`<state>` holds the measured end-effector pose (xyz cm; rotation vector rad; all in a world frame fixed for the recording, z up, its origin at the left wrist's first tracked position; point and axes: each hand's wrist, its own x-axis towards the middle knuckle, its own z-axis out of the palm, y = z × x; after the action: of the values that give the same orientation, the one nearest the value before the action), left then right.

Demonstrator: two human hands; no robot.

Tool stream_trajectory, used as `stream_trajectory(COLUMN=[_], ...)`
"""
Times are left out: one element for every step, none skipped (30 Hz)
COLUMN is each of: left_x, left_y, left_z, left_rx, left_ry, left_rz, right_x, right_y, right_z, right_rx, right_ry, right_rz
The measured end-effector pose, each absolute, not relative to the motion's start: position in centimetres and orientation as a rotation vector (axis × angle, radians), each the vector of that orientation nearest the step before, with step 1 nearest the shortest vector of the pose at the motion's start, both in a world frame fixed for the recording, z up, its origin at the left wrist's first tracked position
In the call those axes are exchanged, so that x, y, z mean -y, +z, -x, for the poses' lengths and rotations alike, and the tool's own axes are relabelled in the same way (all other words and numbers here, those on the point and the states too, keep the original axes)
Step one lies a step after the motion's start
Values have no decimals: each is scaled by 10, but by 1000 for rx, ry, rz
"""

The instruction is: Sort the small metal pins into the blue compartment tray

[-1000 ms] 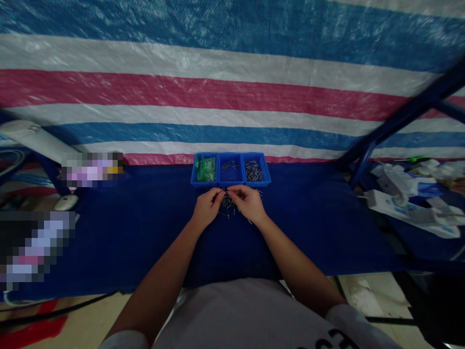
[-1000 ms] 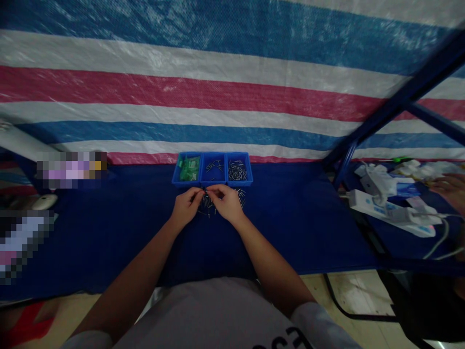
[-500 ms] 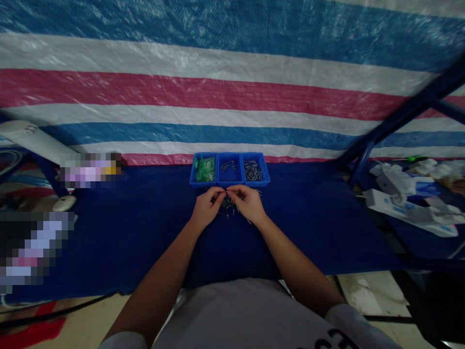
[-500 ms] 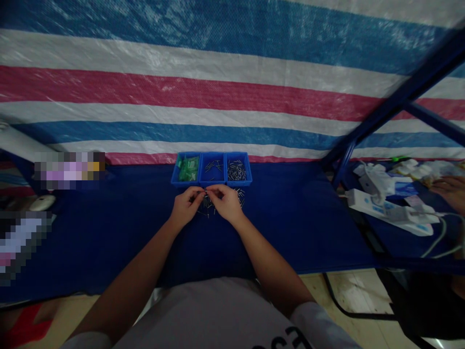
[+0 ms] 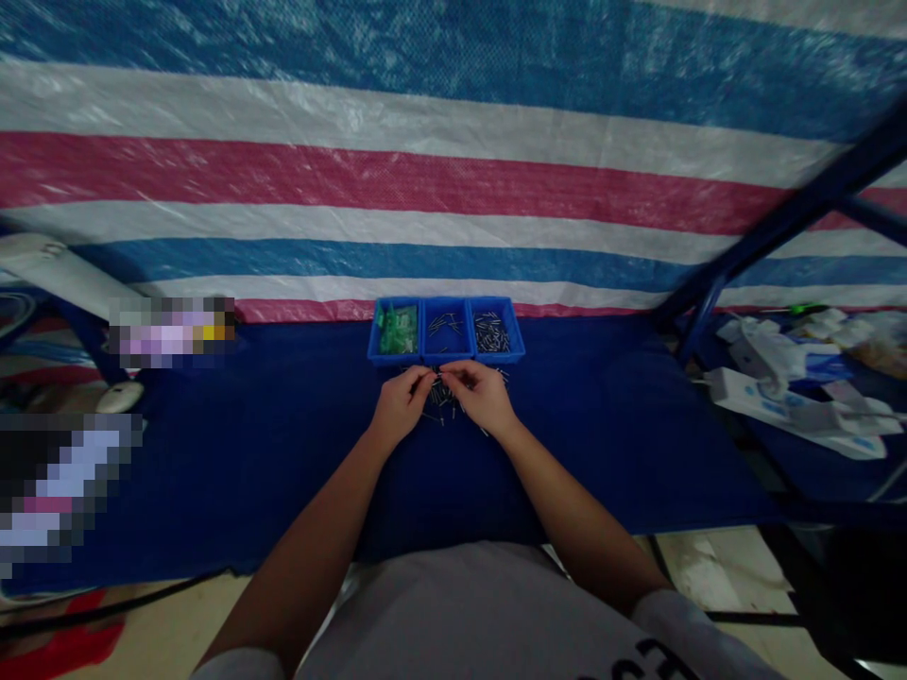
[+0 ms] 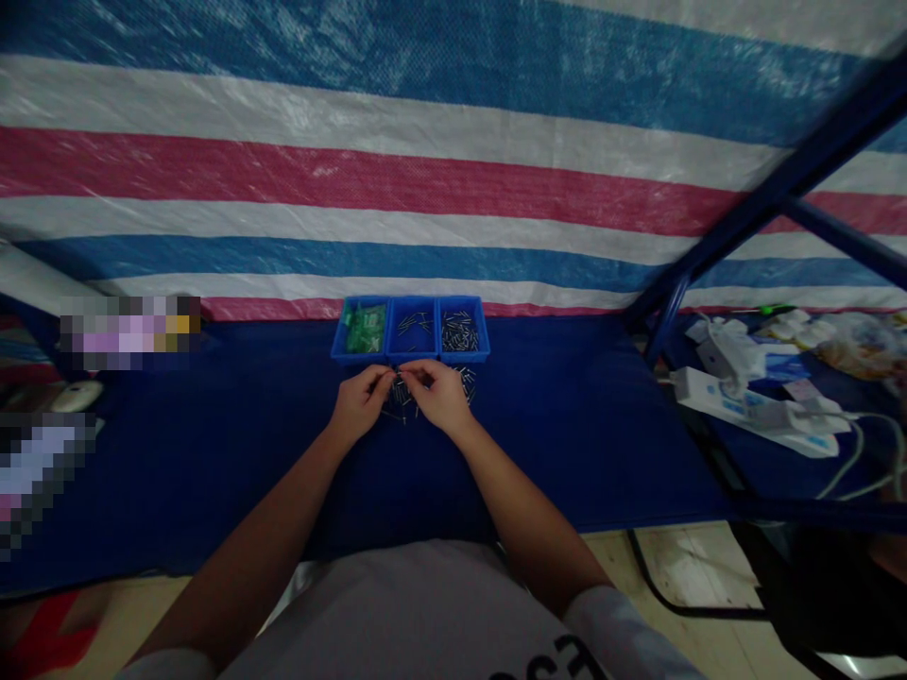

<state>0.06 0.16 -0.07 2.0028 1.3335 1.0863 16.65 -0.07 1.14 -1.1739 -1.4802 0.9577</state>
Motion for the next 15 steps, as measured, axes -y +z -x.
stream_trajectory(left_x=[-2, -2, -2, -2, -2, -2, -2, -1, -1, -1, -1, 0, 0, 0, 0], left_y=[-1, -1, 0, 0, 0, 1, 1, 1, 2, 2, 2, 2, 3, 3, 3], left_z=[-1, -1, -1, -1, -1, -1, -1, -2, -2, -2, -2, -2, -3, -3, -3], left_rx=[-1338, -1339, -1337, -1334, -1332, -1330, -1331, -1333, -1334, -1335, -1336, -1335, -1331, -1328, -1327], left_ry=[1084, 1084, 1085, 1086, 1085, 1083, 1081, 1079, 1081, 1085, 1092, 1100, 1109, 1117, 1124], left_rz=[-2005, -2006, -2008, -2009, -2011, -2012, -2012, -2012, -2010, -2006, -2001, -1998, -1994, -1992, -1989], right_x=[1, 1, 1, 1, 1, 1, 1, 1, 1, 1, 1, 1, 1, 1, 1], right_y=[12, 12, 12, 12, 12, 12, 12, 12, 13, 13, 13, 13, 13, 13, 12], right_z=[-167, -167, -167, -167, -167, -167, -167, -167, -167, -167, -167, -167, -167, -168, -168], right_rx=[1479, 1477, 1478, 1479, 1481, 1483, 1483, 1483, 1482, 1482, 1484, 1485, 1487, 1488, 1489], right_ry=[958, 959, 959, 958, 956, 953, 951, 950, 951, 950, 950, 947, 944, 941, 940], right_rz=[1177, 1178, 1179, 1179, 1178, 1177, 1176, 1175, 1173, 1172, 1172, 1172, 1175, 1178, 1180])
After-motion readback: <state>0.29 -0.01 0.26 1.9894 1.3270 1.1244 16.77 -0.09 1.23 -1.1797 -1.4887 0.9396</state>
